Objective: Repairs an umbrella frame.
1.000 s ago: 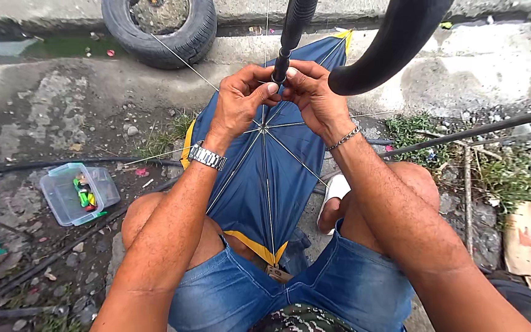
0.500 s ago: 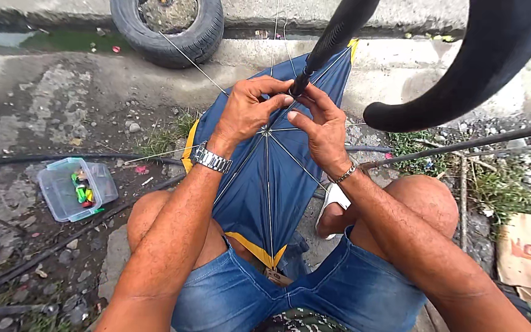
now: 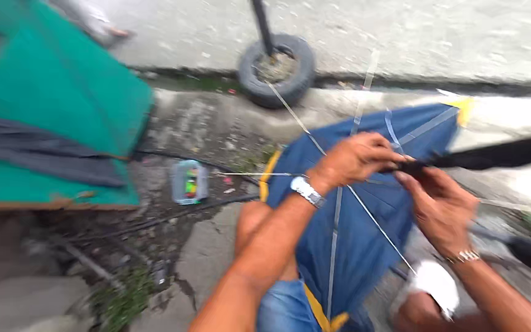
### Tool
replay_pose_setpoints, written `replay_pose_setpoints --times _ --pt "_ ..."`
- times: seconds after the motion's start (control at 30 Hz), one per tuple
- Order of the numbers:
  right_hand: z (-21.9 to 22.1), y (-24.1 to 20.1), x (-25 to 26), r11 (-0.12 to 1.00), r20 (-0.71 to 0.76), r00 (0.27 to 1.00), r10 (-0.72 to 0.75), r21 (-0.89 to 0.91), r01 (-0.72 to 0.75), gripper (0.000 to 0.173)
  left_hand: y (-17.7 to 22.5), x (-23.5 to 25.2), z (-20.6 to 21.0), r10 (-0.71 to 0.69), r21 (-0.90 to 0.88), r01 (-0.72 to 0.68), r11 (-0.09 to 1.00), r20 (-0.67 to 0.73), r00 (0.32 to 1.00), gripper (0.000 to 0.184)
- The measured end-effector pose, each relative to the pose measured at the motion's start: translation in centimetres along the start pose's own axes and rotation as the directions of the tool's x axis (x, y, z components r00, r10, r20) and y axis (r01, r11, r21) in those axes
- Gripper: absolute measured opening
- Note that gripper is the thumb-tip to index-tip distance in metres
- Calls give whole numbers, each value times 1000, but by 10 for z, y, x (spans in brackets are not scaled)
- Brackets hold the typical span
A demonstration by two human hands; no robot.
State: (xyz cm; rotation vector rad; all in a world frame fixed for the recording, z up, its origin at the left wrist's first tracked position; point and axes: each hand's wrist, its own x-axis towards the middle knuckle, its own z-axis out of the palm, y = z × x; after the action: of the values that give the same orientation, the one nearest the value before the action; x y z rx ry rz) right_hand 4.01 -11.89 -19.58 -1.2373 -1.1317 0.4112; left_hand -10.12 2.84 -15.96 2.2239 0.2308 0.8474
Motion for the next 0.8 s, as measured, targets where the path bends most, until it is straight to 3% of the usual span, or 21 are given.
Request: replay_pose_setpoints --times 0.13,0.2,0.3,0.4,0.53,0.8 --pt "4 4 6 996 -44 996 -78 -35 77 26 -17 4 11 -169 -69 162 984 -100 981 27" --pt "8 3 11 997 -81 994 -70 -40 67 28 -18 2 24 -255 -221 222 950 -133 958 16" --pt "12 4 19 998 -139 989 -53 -22 51 28 3 7 35 -427 -498 336 800 -77 901 16" --pt "17 2 20 998 -156 987 -35 -50 28 29 15 10 32 -534 -597 409 690 -39 845 20" --pt "21 5 17 996 -129 990 -53 -81 43 29 16 9 25 -586 -629 440 641 -30 810 19" --pt "22 6 9 996 -71 995 -63 -64 59 28 9 13 5 -481 -392 458 798 45 876 16"
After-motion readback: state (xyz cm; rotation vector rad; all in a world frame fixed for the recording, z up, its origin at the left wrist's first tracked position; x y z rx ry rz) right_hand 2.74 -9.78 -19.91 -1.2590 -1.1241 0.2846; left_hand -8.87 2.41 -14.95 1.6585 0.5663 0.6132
